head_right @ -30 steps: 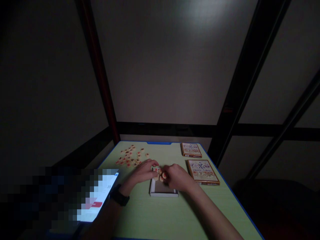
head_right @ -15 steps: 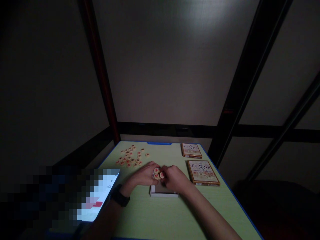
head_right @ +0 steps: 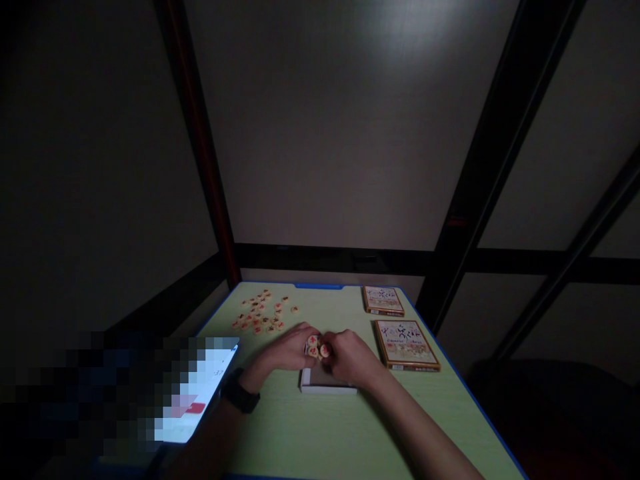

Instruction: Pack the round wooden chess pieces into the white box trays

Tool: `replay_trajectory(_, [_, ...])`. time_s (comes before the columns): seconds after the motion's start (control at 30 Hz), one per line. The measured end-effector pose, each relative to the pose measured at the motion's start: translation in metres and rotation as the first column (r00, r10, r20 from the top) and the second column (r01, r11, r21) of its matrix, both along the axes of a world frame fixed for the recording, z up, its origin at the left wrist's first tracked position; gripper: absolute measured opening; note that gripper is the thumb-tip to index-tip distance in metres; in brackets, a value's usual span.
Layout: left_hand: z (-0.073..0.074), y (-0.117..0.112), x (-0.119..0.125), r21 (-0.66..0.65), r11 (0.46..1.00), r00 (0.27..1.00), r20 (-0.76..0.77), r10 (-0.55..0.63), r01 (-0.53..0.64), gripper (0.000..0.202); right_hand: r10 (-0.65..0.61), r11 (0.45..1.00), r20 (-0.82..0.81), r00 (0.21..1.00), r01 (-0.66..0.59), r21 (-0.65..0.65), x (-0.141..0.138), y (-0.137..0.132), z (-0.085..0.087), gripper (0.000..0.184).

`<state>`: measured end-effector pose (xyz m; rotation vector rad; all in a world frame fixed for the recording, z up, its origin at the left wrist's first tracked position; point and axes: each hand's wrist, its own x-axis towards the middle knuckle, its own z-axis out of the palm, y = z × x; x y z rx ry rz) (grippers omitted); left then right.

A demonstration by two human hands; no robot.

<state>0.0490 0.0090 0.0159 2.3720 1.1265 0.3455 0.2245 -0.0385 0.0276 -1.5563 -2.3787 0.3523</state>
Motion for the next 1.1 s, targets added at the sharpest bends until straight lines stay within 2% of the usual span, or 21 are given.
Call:
replay_trajectory(0.23, [-0.004, 0.002, 0.000, 0.022, 1.000, 1.000, 0.026, -0.008, 0.007, 0.019, 0.016, 1.000, 0.029, 0.999, -0.017, 0.026, 0.001, 0.002, -0.001, 0.027])
replay_trajectory(0.4, [-0.004, 0.001, -0.001, 0.002, 1.000, 1.000, 0.027, 0.006, -0.006, 0.019, -0.013, 1.000, 0.035, 0.999, 0.013, -0.002, 0.000, 0.000, 0.002, 0.028])
replay_trajectory(0.53, [-0.003, 0.000, -0.001, 0.009, 1.000, 0.999, 0.040, 0.009, -0.010, 0.019, -0.055, 0.998, 0.094, 0.994, 0.053, 0.026, -0.004, -0.001, 0.000, 0.027])
replay_trajectory(0.77, [-0.006, 0.002, 0.000, 0.015, 1.000, 1.000, -0.003, -0.001, 0.001, 0.021, -0.026, 0.999, 0.097, 0.995, 0.022, 0.042, -0.001, -0.001, 0.000, 0.030])
replay_trajectory(0.87, [-0.007, 0.003, 0.000, 0.023, 1.000, 1.000, 0.004, -0.021, 0.021, 0.020, -0.058, 0.997, 0.118, 0.991, 0.052, 0.055, 0.002, -0.001, 0.005, 0.022])
replay_trajectory(0.97, [-0.005, 0.003, -0.001, 0.030, 0.999, 0.999, 0.004, -0.040, 0.040, 0.020, -0.108, 0.993, 0.213, 0.971, 0.098, 0.061, 0.004, -0.001, 0.010, 0.014])
replay_trajectory(1.1, [0.001, 0.001, 0.000, 0.045, 0.996, 0.996, -0.036, -0.076, 0.077, 0.018, -0.070, 0.998, 0.263, 0.962, 0.069, 0.011, 0.001, -0.002, 0.010, 0.015])
